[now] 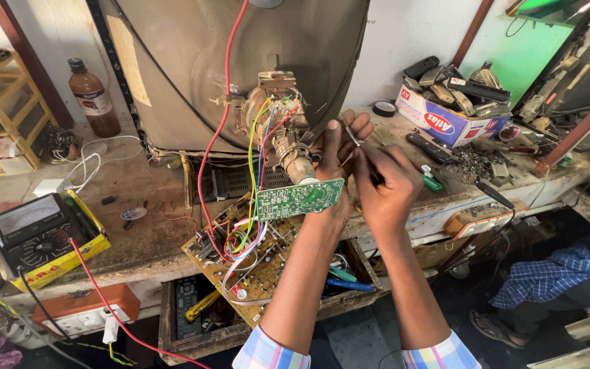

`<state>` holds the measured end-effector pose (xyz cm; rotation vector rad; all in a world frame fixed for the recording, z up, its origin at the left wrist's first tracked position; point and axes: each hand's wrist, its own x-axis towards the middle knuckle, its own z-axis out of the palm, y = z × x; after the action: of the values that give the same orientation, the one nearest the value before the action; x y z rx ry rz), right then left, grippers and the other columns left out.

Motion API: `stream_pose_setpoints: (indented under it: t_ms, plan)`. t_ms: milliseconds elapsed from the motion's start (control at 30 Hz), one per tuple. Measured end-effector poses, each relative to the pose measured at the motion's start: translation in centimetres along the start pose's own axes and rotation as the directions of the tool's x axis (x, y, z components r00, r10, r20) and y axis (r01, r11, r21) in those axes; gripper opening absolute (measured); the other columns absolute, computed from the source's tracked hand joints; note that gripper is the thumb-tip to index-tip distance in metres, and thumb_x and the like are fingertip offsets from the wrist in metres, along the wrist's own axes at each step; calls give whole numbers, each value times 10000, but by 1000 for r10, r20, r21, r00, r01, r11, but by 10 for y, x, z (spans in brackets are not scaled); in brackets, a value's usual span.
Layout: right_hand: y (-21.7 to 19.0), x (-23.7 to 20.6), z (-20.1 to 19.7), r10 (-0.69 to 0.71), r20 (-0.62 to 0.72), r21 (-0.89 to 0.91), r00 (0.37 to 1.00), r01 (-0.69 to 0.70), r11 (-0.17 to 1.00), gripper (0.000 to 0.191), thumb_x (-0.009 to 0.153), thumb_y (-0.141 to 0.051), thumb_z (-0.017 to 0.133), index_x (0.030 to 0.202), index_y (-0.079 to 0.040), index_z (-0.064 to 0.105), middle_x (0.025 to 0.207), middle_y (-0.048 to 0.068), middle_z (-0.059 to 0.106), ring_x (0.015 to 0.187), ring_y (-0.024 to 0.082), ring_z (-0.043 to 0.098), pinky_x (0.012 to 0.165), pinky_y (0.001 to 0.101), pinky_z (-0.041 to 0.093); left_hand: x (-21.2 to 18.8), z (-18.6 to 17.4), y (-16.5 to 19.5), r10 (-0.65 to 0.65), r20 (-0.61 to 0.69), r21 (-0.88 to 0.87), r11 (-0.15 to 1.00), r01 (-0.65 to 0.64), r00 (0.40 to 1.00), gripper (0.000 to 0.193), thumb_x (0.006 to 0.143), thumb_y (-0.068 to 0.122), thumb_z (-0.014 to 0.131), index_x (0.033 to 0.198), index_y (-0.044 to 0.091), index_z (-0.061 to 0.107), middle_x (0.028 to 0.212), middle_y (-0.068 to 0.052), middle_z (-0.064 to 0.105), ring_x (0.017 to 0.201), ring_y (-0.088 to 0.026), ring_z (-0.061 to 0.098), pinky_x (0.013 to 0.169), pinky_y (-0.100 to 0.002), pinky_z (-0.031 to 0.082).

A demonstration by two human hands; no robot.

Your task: The person repairs the circuit boards of an opened CRT television at a cluttered workbench. They strip and position wires on the tube's neck board, then use a soldering iron to solder the connections while holding a solder reel, and probe components with a multimeter.

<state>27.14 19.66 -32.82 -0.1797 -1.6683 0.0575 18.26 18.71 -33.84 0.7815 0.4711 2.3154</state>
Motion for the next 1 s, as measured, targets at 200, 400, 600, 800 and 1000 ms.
stream_pose_setpoints:
  t_ms: [200,400,600,800,1000]
  plan:
    - [1,-3,0,77,-24,11,997,-77,997,133,944,59,761,1075,39,748,856,114,660,681,169,612,615,304,459,0,-2,0,-42,8,5,999,42,999,563,1031,456,521,1394,26,559,1337,-131,681,1260,-206,640,981,-337,495]
    - [4,-2,1,54,-8,7,999,-54,999,124,949,50,765,1069,29,744,873,99,664,716,147,626,631,284,459,3,-3,-3,-23,27,-7,1000,23,999,568,1035,462,522,1394,24,565,1337,-130,685,1256,-206,648,1013,-336,503]
    - [3,-2,-2,82,-12,15,997,-82,997,139,944,54,763,1081,36,746,832,105,630,685,158,582,617,299,440,3,-4,-3,-32,6,-21,999,32,999,564,1027,458,538,1376,17,565,1334,-141,688,1248,-217,653,967,-357,497]
    - [2,2,-2,85,-14,29,996,-85,996,141,951,55,760,1090,34,747,837,100,634,686,155,570,624,299,437,3,-1,-3,-13,38,-54,998,15,999,559,1035,455,537,1379,15,565,1350,-134,682,1261,-214,647,997,-343,521]
    - [3,-1,0,54,13,32,998,-54,998,131,939,50,763,1067,32,742,839,95,636,686,138,589,611,291,438,2,-2,-1,-16,4,-28,999,16,1000,553,1035,450,529,1386,25,565,1337,-141,687,1251,-216,648,974,-335,494]
